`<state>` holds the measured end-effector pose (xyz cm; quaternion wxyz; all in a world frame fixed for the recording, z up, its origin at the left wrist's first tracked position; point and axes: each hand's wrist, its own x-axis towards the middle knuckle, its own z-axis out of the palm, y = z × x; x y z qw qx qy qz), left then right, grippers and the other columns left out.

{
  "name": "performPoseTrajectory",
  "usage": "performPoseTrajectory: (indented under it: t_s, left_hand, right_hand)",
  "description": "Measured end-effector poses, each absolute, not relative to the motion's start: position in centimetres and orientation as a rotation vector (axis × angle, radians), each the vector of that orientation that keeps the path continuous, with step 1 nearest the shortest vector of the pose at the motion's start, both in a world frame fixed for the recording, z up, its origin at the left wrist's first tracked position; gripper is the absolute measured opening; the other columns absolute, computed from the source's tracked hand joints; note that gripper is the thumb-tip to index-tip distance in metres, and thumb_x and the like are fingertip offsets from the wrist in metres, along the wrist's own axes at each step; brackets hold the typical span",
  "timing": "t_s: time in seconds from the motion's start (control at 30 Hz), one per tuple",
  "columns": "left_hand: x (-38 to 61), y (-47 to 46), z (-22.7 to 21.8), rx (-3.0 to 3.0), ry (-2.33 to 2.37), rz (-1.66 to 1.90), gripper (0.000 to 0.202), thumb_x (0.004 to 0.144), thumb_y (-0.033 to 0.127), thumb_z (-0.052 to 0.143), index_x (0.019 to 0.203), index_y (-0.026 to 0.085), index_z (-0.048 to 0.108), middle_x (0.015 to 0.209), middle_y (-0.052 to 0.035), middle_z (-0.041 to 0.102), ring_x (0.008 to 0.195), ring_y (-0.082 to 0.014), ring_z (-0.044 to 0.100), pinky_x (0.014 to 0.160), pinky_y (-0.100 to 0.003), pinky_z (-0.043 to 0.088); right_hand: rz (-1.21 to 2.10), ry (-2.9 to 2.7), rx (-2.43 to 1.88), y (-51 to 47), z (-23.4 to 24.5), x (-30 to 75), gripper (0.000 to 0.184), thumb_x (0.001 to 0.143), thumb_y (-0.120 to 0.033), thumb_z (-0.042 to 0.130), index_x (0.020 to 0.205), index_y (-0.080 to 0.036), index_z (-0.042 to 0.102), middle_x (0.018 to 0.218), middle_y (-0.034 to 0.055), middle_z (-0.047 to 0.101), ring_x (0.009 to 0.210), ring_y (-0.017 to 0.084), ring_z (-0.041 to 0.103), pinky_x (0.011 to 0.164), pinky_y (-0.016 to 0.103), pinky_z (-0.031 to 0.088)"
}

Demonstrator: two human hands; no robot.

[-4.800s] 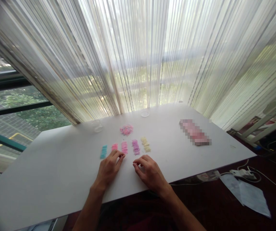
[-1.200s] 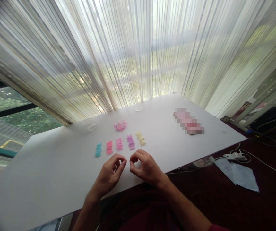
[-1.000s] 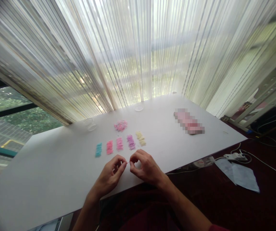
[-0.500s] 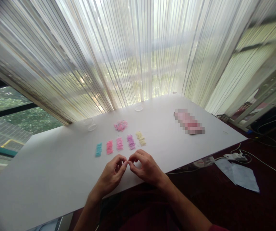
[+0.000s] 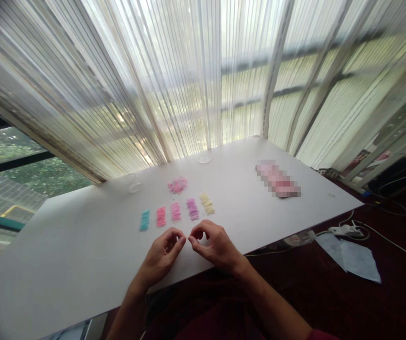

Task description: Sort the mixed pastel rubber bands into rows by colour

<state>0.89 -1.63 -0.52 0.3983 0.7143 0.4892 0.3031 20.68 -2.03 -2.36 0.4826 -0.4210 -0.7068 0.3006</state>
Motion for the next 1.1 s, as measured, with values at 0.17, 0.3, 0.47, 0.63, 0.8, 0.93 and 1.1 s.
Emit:
performPoseTrajectory:
  t_s: [0.17, 0.3, 0.47, 0.63, 0.8, 0.93, 1.1]
  left_hand:
    - [0.63, -1.57, -0.51, 1.807, 1.254, 0.78, 0.028, 0.095, 0.045, 0.058, 0.09, 0.019, 0.066, 0.066, 0.0031, 0.052, 0.057, -0.012, 0.045, 0.055, -0.023, 0.039]
    - [0.46, -1.52, -0.5, 1.799, 1.258, 0.782, 0.028, 0.096, 0.045, 0.059, 0.092, 0.018, 0.068, 0.07, 0.0012, 0.057, 0.06, -0.0123, 0.047, 0.056, -0.023, 0.04]
    - [0.37, -1.52, -0.47, 1.819, 1.256, 0.792, 0.028, 0.096, 0.044, 0.059, 0.091, 0.018, 0.069, 0.074, -0.0004, 0.063, 0.061, -0.0123, 0.049, 0.057, -0.024, 0.042]
    - [0.37, -1.63, -0.28, 1.865, 1.256, 0.804, 0.027, 0.096, 0.043, 0.059, 0.091, 0.019, 0.071, 0.073, -0.0005, 0.064, 0.058, -0.0117, 0.048, 0.055, -0.023, 0.042]
    - [0.33, -1.72, -0.04, 1.879, 1.205, 0.787, 0.025, 0.096, 0.042, 0.06, 0.089, 0.02, 0.071, 0.078, -0.001, 0.067, 0.06, -0.0118, 0.051, 0.057, -0.023, 0.043]
    - [0.18, -1.61, -0.13, 1.873, 1.257, 0.771, 0.029, 0.095, 0.046, 0.062, 0.09, 0.02, 0.072, 0.069, 0.0011, 0.062, 0.057, -0.0116, 0.048, 0.056, -0.023, 0.042]
    - [0.02, -1.39, -0.29, 1.903, 1.321, 0.835, 0.027, 0.093, 0.045, 0.065, 0.091, 0.02, 0.074, 0.07, 0.0003, 0.065, 0.058, -0.0123, 0.048, 0.057, -0.024, 0.043]
  right_hand:
    - [0.749, -1.715, -1.043, -2.0, -2.25, 20.72, 0.008, 0.091, -0.023, 0.065, 0.083, -0.021, 0.067, 0.074, -0.0004, 0.064, 0.068, 0.014, 0.058, 0.064, 0.025, 0.049]
    - [0.783, -1.708, -1.058, -2.02, -2.2, 20.79, 0.01, 0.093, -0.025, 0.064, 0.087, -0.021, 0.069, 0.076, 0.0008, 0.066, 0.069, 0.014, 0.059, 0.061, 0.024, 0.048]
    - [0.795, -1.714, -1.054, -2.05, -2.28, 20.83, 0.012, 0.095, -0.027, 0.063, 0.088, -0.02, 0.07, 0.077, 0.0014, 0.067, 0.067, 0.014, 0.059, 0.058, 0.024, 0.046]
    - [0.777, -1.741, -1.027, -2.13, -2.31, 20.86, 0.012, 0.097, -0.025, 0.06, 0.09, -0.021, 0.068, 0.081, 0.002, 0.067, 0.071, 0.015, 0.059, 0.06, 0.024, 0.048]
    - [0.784, -1.763, -0.982, -2.07, -2.37, 20.89, 0.012, 0.099, -0.022, 0.058, 0.091, -0.022, 0.067, 0.084, 0.0023, 0.068, 0.074, 0.015, 0.059, 0.066, 0.025, 0.049]
    - [0.807, -1.741, -0.994, -1.96, -2.45, 20.84, 0.011, 0.098, -0.022, 0.059, 0.092, -0.022, 0.067, 0.083, 0.0011, 0.067, 0.072, 0.014, 0.059, 0.063, 0.024, 0.048]
    - [0.801, -1.728, -1.03, -1.91, -2.5, 20.78, 0.01, 0.097, -0.023, 0.061, 0.092, -0.021, 0.069, 0.081, 0.0006, 0.066, 0.07, 0.014, 0.059, 0.063, 0.024, 0.047]
